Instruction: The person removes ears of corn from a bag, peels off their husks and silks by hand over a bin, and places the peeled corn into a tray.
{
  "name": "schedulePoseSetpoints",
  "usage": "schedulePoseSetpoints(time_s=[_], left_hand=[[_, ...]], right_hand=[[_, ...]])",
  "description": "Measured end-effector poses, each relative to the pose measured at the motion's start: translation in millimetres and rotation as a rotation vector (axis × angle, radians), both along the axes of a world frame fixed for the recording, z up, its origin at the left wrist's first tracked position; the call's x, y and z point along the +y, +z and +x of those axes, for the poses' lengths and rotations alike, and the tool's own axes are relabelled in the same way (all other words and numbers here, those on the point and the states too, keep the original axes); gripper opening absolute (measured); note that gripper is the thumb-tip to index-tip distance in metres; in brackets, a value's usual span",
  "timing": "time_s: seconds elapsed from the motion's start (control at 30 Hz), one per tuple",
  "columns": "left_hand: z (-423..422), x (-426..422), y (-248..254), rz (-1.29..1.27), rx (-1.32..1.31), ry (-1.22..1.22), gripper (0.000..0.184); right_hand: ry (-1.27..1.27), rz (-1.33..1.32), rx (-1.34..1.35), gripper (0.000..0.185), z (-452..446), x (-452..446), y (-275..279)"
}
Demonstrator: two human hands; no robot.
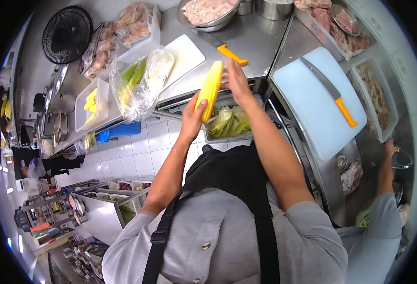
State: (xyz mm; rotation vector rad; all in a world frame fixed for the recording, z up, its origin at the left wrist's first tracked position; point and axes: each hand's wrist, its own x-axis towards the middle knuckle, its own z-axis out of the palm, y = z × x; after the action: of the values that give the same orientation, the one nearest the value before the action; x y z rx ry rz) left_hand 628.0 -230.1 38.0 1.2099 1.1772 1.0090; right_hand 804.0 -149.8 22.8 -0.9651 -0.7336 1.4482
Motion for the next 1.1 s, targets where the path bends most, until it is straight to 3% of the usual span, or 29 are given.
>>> schedulePoseSetpoints(time_s=[0.03, 0.1, 0.13, 0.17, 0.23, 0.27, 0.37, 0.4, 0.43, 0.5, 0.57, 0.63, 0.67, 0.7, 0.73, 0.77, 0.87, 0.97, 1.1], left_hand=[[8, -2, -2, 0.122, 0.117, -0.023, 0.05], [17, 1, -13, 0.048, -0.022, 0.016, 0.051], [13, 2, -14, 0.125, 0.069, 0.045, 0.05], [7, 3, -16, 0.199, 0.158, 0.078, 0.05], [0, 8, -5, 0.061, 0.005, 0.055, 0.049], [-3, 5, -3, -0.02, -0.072, 0.048, 0.048], [-3, 9, -6, -0.117, -0.335, 0.09, 0.047], [-6, 14, -11, -0.07, -0.241, 0.13, 0.048], [-10, 19, -16, -0.027, -0.148, 0.172, 0.049], [-18, 23, -11, 0.014, 0.017, 0.203, 0.051], [-27, 18, 9, -0.007, 0.17, 0.184, 0.054], [-36, 9, 5, 0.319, 0.445, 0.18, 0.056], [-37, 2, 16, 0.439, 0.55, 0.13, 0.056], [-36, 1, 30, 0.579, 0.649, 0.078, 0.056], [-35, -6, 44, 0.49, 0.674, 0.015, 0.058], [-36, -10, 50, 0.521, 0.675, 0.002, 0.057], [-47, -13, 68, 0.627, 0.682, -0.044, 0.055], [-56, -17, 72, 0.623, 0.562, -0.097, 0.055], [-63, -19, 62, 0.329, 0.264, -0.094, 0.055]], right_hand=[[-0.062, 0.03, 0.05, 0.057, -11, 18, 0], [-0.137, 0.082, -0.487, 0.057, -24, 29, 3], [-0.227, 0.266, -1.024, 0.058, -22, 29, 6], [-0.151, 0.226, -1.067, 0.059, -19, 28, 9], [0.024, 0.122, -1.16, 0.059, -13, 11, 28], [0.103, 0.089, -1.152, 0.055, -15, 6, 30], [0.003, 0.378, -1.172, 0.049, -22, -6, 10], [-0.001, 0.54, -1.114, 0.042, -26, -17, -8], [0.079, 0.524, -1.018, 0.038, -30, -38, 2], [0.311, 0.523, -1.151, 0.037, -17, -42, -45], [0.276, 0.181, -0.778, 0.049, -7, -42, -26], [0.285, -0.017, -0.507, 0.077, -1, -31, 2], [0.216, 0.05, -0.504, 0.075, 1, -22, 12], [0.029, 0.241, -0.714, 0.058, -2, -6, 7], [0.105, 0.261, -0.902, 0.059, 0, -4, 31], [0.18, 0.286, -1.088, 0.068, 4, -2, 61], [0.271, 0.257, -1.299, 0.068, 10, 1, 78], [0.489, 0.126, -0.948, 0.064, 18, 7, 69], [0.532, 0.166, -0.721, 0.058, 16, 5, 54]])
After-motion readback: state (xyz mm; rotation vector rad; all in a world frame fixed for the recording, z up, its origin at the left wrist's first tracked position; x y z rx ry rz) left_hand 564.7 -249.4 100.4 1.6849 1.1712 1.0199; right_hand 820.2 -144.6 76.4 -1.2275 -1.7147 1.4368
